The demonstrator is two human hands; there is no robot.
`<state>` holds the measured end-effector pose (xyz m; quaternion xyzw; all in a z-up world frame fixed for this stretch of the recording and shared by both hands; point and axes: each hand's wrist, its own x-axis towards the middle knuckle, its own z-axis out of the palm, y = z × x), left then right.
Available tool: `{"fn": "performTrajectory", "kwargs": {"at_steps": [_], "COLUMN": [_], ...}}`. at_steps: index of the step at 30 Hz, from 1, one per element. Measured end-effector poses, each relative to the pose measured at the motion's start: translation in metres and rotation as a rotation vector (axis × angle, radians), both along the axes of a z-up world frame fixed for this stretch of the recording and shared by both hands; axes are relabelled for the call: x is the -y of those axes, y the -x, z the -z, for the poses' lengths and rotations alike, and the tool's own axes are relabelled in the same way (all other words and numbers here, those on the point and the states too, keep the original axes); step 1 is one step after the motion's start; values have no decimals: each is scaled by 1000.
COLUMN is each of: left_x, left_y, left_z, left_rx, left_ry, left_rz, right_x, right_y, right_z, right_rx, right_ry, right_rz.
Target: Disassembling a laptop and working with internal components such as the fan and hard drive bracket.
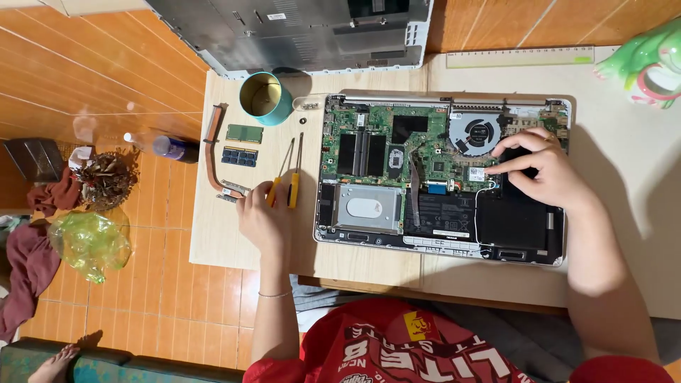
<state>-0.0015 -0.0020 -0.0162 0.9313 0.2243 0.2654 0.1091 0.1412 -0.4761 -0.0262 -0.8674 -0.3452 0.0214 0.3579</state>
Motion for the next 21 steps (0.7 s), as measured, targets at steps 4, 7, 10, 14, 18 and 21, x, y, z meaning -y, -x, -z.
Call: {"fn": "performTrajectory", "kwargs": {"at_steps": [4,7,10,14,18,21], "left_x": [-3,9,35,89,138,148], "left_y": [-7,-16,-27,-44,-60,-70], "left_z": [4,-21,-46,-64,-72,-54], "left_rx": [-66,-69,21,-53,-12,-118], "left_ry": [-23,-162,-82,93,-226,-384], "left_rz": [15,67,254,991,1260,1260], "right_x": [2,1,1,0,1,0], "right_y": [-2,-1,0,1,-1,-1], "right_z": [2,1,2,0,4,4], "right_rx": [5,7,-5,-2,7,9], "right_ry": [14,7,0,2,-14,-19], "right_rz": [-3,-10,2,6,-1,-2]}}
